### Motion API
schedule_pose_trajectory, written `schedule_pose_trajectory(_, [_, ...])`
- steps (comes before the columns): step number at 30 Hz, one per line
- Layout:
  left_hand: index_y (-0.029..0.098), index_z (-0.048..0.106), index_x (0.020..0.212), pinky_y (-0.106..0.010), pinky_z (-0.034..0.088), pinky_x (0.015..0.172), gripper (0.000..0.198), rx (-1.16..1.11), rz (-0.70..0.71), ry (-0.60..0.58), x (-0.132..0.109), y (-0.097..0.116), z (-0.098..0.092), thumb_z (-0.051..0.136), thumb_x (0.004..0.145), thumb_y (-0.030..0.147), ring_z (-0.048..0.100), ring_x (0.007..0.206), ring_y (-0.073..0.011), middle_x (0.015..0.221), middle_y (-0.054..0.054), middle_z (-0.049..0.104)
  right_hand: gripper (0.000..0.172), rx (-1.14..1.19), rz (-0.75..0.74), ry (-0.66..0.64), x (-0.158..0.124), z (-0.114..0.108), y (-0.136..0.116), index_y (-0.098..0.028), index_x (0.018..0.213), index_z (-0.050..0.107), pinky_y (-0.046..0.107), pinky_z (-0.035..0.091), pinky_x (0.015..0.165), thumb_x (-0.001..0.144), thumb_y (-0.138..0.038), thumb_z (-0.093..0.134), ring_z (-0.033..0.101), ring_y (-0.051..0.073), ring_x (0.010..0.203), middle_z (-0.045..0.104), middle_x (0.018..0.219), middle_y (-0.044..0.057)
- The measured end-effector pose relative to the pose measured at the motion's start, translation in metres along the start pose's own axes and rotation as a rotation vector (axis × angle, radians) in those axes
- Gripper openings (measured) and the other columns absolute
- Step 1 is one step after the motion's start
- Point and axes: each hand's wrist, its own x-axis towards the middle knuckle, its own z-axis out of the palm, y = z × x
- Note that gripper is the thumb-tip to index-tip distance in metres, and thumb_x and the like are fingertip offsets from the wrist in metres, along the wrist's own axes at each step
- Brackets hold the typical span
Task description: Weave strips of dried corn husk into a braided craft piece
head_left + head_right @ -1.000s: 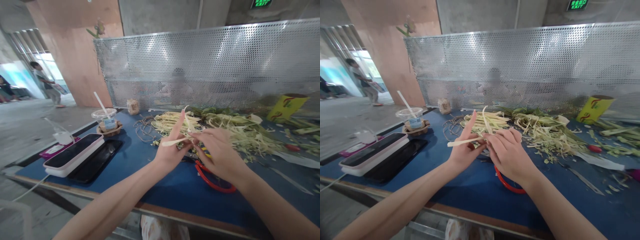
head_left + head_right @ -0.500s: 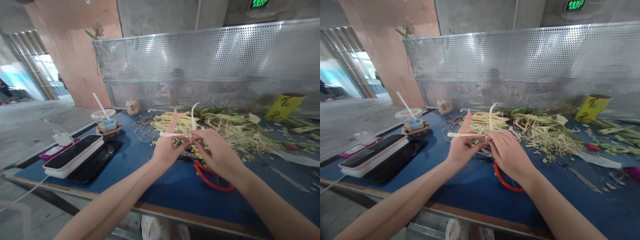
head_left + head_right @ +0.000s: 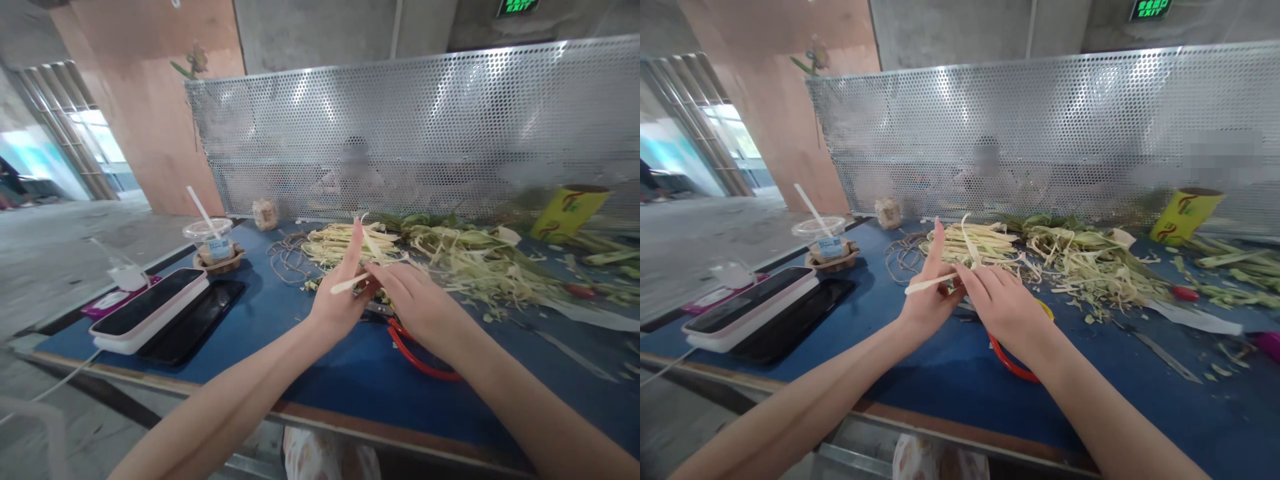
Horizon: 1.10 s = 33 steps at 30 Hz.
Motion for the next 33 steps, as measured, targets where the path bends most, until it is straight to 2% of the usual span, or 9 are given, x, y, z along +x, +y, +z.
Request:
schedule_pose_trajectory(2, [0.024,0.030,0.131,-0.021,0.044,0.054,0.063,-0.022,0.027,0.017,0.000,-0.001,0.001,0.055,0.074,0.017,0.055,0.057,-0.0101,0.068,0.003,0.063,0.042,0.077,0.045,-0.007,-0.002,0.000,0.001,-0.007,0.124,0.037,0.038,0.043,0.088,0.083,-0.005,0.037,0.050,0.024,0.104,0.056,0.108,0.016])
schedule_pose_trajectory(4, [0.024,0.018,0.136,-0.022,0.046,0.055,0.072,-0.041,0.054,0.004,0.000,0.000,-0.001,0.054,0.075,0.018,0.056,0.057,-0.0106,0.069,0.002,0.064,0.041,0.158,0.145,0.003,-0.003,-0.001,0.003,-0.012,0.125,0.036,0.036,0.045,0.086,0.084,-0.009,0.039,0.053,0.022,0.102,0.057,0.108,0.014])
schedule_pose_trajectory(8, [0.025,0.000,0.138,-0.021,0.047,0.052,0.085,-0.152,0.051,-0.027,0.000,0.002,-0.004,0.055,0.075,0.016,0.057,0.059,-0.0107,0.074,0.001,0.066,0.032,0.300,0.400,0.025,-0.002,-0.004,0.005,-0.021,0.115,0.045,0.031,0.050,0.077,0.083,-0.016,0.044,0.058,0.019,0.095,0.062,0.098,0.006])
schedule_pose_trajectory(12, [0.024,-0.009,0.138,-0.018,0.045,0.046,0.094,-0.259,0.012,-0.033,0.001,0.005,-0.004,0.058,0.072,0.015,0.059,0.067,-0.0123,0.074,0.000,0.066,0.026,0.366,0.508,0.061,-0.001,-0.006,0.005,-0.021,0.106,0.050,0.030,0.051,0.073,0.079,-0.018,0.049,0.059,0.020,0.096,0.063,0.099,0.006])
schedule_pose_trajectory(18, [0.026,-0.002,0.139,-0.016,0.043,0.041,0.092,-0.328,0.002,-0.002,-0.001,0.008,-0.004,0.057,0.071,0.011,0.058,0.065,-0.0120,0.074,0.000,0.065,0.029,0.331,0.519,0.153,0.000,-0.007,0.004,-0.022,0.105,0.051,0.031,0.052,0.071,0.076,-0.018,0.054,0.059,0.022,0.095,0.057,0.111,0.008])
schedule_pose_trajectory(23, [0.026,0.005,0.139,-0.017,0.044,0.042,0.088,-0.321,0.006,0.064,-0.001,0.008,-0.005,0.059,0.071,0.014,0.059,0.068,-0.0133,0.073,0.000,0.064,0.027,0.355,0.510,0.179,0.003,-0.009,0.004,-0.022,0.103,0.052,0.031,0.053,0.069,0.076,-0.018,0.054,0.061,0.021,0.091,0.059,0.107,0.008])
schedule_pose_trajectory(27, [0.027,0.007,0.138,-0.021,0.045,0.042,0.085,-0.323,0.015,0.098,-0.001,0.008,-0.005,0.060,0.072,0.019,0.061,0.077,-0.0181,0.073,-0.002,0.065,0.029,0.403,0.516,0.171,0.003,-0.009,0.003,-0.021,0.105,0.051,0.029,0.053,0.066,0.077,-0.018,0.053,0.063,0.019,0.083,0.060,0.103,0.009])
schedule_pose_trajectory(30, [0.026,0.009,0.138,-0.023,0.045,0.043,0.085,-0.324,0.004,0.119,-0.002,0.007,-0.004,0.062,0.073,0.024,0.061,0.079,-0.0201,0.070,-0.003,0.066,0.024,0.492,0.538,0.168,0.002,-0.008,0.002,-0.019,0.102,0.052,0.028,0.054,0.066,0.078,-0.018,0.052,0.063,0.017,0.079,0.062,0.097,0.008])
schedule_pose_trajectory(33, [0.024,0.013,0.138,-0.022,0.044,0.043,0.082,-0.309,0.016,0.138,-0.002,0.007,-0.003,0.062,0.073,0.027,0.061,0.081,-0.0195,0.069,-0.002,0.066,0.012,0.538,0.571,0.182,0.004,-0.010,0.002,-0.018,0.089,0.057,0.028,0.054,0.064,0.077,-0.020,0.053,0.063,0.015,0.074,0.062,0.099,0.008])
